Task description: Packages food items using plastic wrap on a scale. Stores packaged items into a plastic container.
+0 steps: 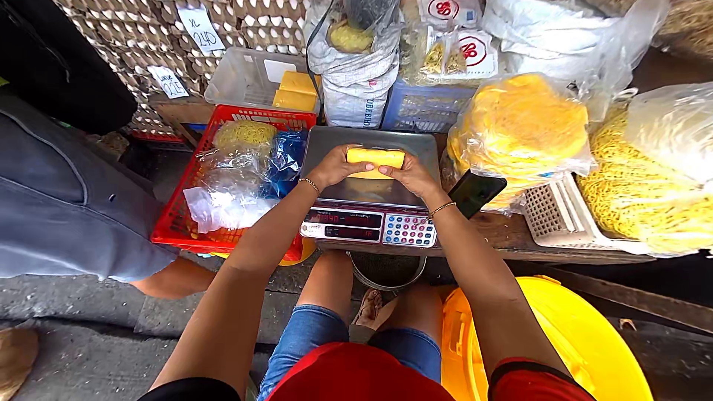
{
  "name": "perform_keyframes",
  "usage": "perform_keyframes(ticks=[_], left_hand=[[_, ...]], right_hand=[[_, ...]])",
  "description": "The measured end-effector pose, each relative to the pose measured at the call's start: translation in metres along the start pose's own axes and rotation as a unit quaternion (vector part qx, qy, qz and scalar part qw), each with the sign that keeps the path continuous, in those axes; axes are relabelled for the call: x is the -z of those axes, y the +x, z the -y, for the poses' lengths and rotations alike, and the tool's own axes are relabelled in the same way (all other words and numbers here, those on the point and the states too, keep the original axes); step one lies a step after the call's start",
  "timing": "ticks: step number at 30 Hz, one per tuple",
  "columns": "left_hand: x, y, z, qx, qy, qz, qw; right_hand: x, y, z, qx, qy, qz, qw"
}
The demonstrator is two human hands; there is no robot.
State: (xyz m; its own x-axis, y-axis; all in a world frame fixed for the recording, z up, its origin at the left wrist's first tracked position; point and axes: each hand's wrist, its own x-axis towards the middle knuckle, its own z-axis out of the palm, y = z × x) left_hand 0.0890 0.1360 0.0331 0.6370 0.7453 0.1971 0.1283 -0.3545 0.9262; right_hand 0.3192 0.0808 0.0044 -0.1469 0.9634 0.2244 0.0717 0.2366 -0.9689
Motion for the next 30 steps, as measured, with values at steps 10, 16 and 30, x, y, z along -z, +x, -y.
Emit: perform_keyframes(ticks=[10,16,30], left_hand=[[-0.005,-0.014,-0.013,0.075,-0.02,0.024,0.997],[0.0,0.009,-0.017,0.058,0.16,-0.119,0.978],[-0.01,0.005,0.017,0.038,0.408,-0.011,0.912]], right_hand=[[0.001,-0.009,0.02,-0.075,-0.015,0.055,0.996],[-0.005,-0.006,0.052,-0.08,-0.335,-0.045,0.938],[-0.039,0.014,0.008,0.033,-0.568,0.008,0.822]])
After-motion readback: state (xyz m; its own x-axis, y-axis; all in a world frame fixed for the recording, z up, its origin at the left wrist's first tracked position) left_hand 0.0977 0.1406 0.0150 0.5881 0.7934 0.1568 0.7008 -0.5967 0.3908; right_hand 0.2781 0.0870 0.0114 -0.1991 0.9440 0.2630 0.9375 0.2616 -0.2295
